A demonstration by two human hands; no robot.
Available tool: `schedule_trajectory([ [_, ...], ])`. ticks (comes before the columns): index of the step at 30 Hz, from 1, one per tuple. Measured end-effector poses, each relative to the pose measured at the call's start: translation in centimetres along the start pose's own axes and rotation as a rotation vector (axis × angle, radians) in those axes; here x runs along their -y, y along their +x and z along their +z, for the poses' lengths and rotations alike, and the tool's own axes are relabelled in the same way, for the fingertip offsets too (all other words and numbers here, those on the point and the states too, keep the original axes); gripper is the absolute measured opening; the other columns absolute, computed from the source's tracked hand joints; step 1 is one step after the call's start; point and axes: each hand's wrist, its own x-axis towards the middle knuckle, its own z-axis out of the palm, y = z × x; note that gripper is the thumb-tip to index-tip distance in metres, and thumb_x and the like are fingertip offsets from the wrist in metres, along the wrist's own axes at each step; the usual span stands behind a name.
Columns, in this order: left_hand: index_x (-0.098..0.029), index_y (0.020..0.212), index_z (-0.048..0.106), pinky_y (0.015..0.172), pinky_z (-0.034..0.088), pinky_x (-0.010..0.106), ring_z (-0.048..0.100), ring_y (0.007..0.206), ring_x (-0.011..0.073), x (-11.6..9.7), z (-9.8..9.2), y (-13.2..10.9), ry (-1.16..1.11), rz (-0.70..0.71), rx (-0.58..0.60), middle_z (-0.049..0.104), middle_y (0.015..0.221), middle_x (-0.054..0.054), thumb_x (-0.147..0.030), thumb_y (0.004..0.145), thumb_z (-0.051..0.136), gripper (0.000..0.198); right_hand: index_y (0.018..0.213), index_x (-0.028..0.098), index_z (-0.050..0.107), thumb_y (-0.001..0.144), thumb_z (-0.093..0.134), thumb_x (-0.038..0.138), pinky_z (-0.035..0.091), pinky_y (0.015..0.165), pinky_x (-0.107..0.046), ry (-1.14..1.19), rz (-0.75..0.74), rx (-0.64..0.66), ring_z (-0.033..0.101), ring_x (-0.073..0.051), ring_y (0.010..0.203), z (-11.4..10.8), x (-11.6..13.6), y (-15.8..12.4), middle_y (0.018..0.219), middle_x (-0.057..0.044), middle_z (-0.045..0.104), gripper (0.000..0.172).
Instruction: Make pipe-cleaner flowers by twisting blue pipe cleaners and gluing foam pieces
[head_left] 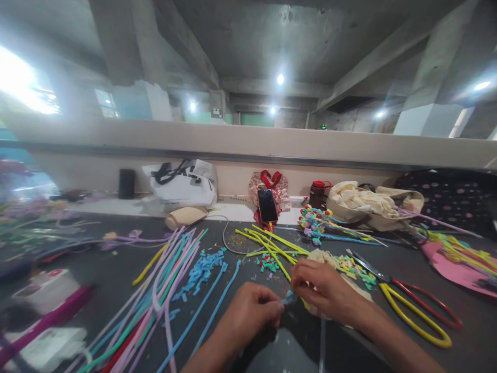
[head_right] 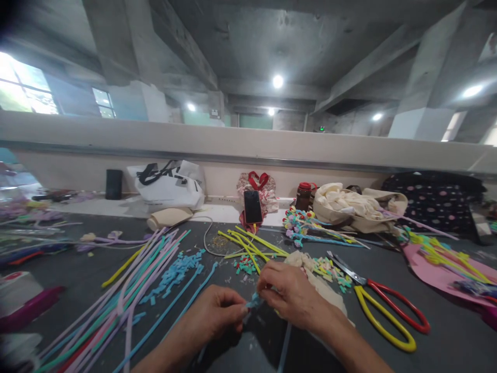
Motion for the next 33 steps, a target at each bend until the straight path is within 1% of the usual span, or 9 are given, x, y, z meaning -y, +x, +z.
schedule_trajectory([
  [3, -0.009, 0.065, 0.065, 0.034, 0.019, 0.018, 0.031, 0.032, 0.0034, 0.02, 0.04, -0.03, -0.044, -0.013, 0.029, 0.053, 0.045, 0.0, -0.034, 0.065, 0.051, 0.028, 0.072, 0.018, 0.051, 0.078, 0.048, 0.012, 0.035, 0.063, -0.02, -0.001, -0.019, 0.023, 0.049, -0.01, 0.07, -0.04, 0.16, -0.01, 0.075, 0.001, 0.054, 0.009],
  [9, -0.011, 0.068, 0.062, 0.03, 0.019, 0.016, 0.033, 0.028, 0.0035, -0.18, 0.16, -0.2, -0.136, -0.036, 0.057, 0.056, 0.046, -0.001, -0.03, 0.066, 0.049, 0.023, 0.074, 0.019, 0.053, 0.077, 0.047, 0.012, 0.035, 0.064, -0.023, -0.084, -0.037, 0.046, 0.05, -0.012, 0.072, 0.44, 0.06, -0.16, 0.078, -0.001, 0.055, 0.009],
  [13, -0.012, 0.069, 0.06, 0.029, 0.02, 0.015, 0.036, 0.027, 0.0041, -0.34, 0.11, -0.29, -0.193, -0.067, 0.1, 0.055, 0.044, -0.002, -0.029, 0.065, 0.049, 0.02, 0.076, 0.019, 0.053, 0.076, 0.048, 0.012, 0.036, 0.064, -0.023, -0.125, -0.039, 0.043, 0.051, -0.013, 0.073, 0.71, 0.13, -0.24, 0.079, -0.002, 0.055, 0.009],
  [17, -0.012, 0.066, 0.059, 0.029, 0.021, 0.015, 0.039, 0.03, 0.0044, -0.44, 0.07, -0.38, -0.183, -0.098, 0.07, 0.057, 0.048, -0.001, -0.033, 0.064, 0.052, 0.022, 0.076, 0.018, 0.054, 0.075, 0.048, 0.011, 0.036, 0.066, -0.023, -0.153, -0.031, 0.049, 0.051, -0.012, 0.075, 0.64, 0.39, -0.25, 0.081, -0.002, 0.056, 0.01],
  [22, -0.012, 0.058, 0.057, 0.029, 0.018, 0.016, 0.031, 0.027, 0.0022, -0.22, 0.13, -0.2, -0.239, -0.073, 0.063, 0.055, 0.045, -0.001, -0.033, 0.063, 0.055, 0.022, 0.076, 0.018, 0.054, 0.076, 0.047, 0.01, 0.035, 0.063, -0.022, -0.163, -0.042, 0.048, 0.052, -0.012, 0.075, 0.61, 0.57, -0.25, 0.081, -0.002, 0.056, 0.01],
  [24, -0.012, 0.056, 0.057, 0.03, 0.019, 0.016, 0.029, 0.027, 0.0017, -0.19, 0.14, -0.15, -0.265, -0.074, 0.067, 0.053, 0.043, -0.002, -0.032, 0.063, 0.055, 0.022, 0.076, 0.018, 0.054, 0.076, 0.047, 0.011, 0.035, 0.061, -0.022, -0.163, -0.042, 0.051, 0.052, -0.012, 0.074, 0.64, 0.59, -0.24, 0.081, -0.002, 0.057, 0.01],
  [29, -0.012, 0.053, 0.055, 0.031, 0.022, 0.017, 0.027, 0.026, 0.0018, -0.3, 0.17, -0.3, -0.318, -0.09, 0.086, 0.052, 0.041, -0.003, -0.03, 0.063, 0.055, 0.02, 0.077, 0.019, 0.054, 0.077, 0.047, 0.011, 0.034, 0.06, -0.022, -0.158, -0.043, 0.06, 0.052, -0.012, 0.076, 0.72, 0.6, -0.22, 0.083, -0.002, 0.057, 0.01],
  [33, -0.012, 0.053, 0.056, 0.031, 0.019, 0.017, 0.028, 0.026, 0.0021, -0.12, 0.12, -0.27, -0.318, -0.087, 0.085, 0.051, 0.04, -0.002, -0.03, 0.063, 0.055, 0.021, 0.076, 0.019, 0.053, 0.076, 0.047, 0.01, 0.034, 0.061, -0.022, -0.167, -0.044, 0.054, 0.052, -0.012, 0.076, 0.92, 0.53, -0.25, 0.083, -0.002, 0.057, 0.01],
])
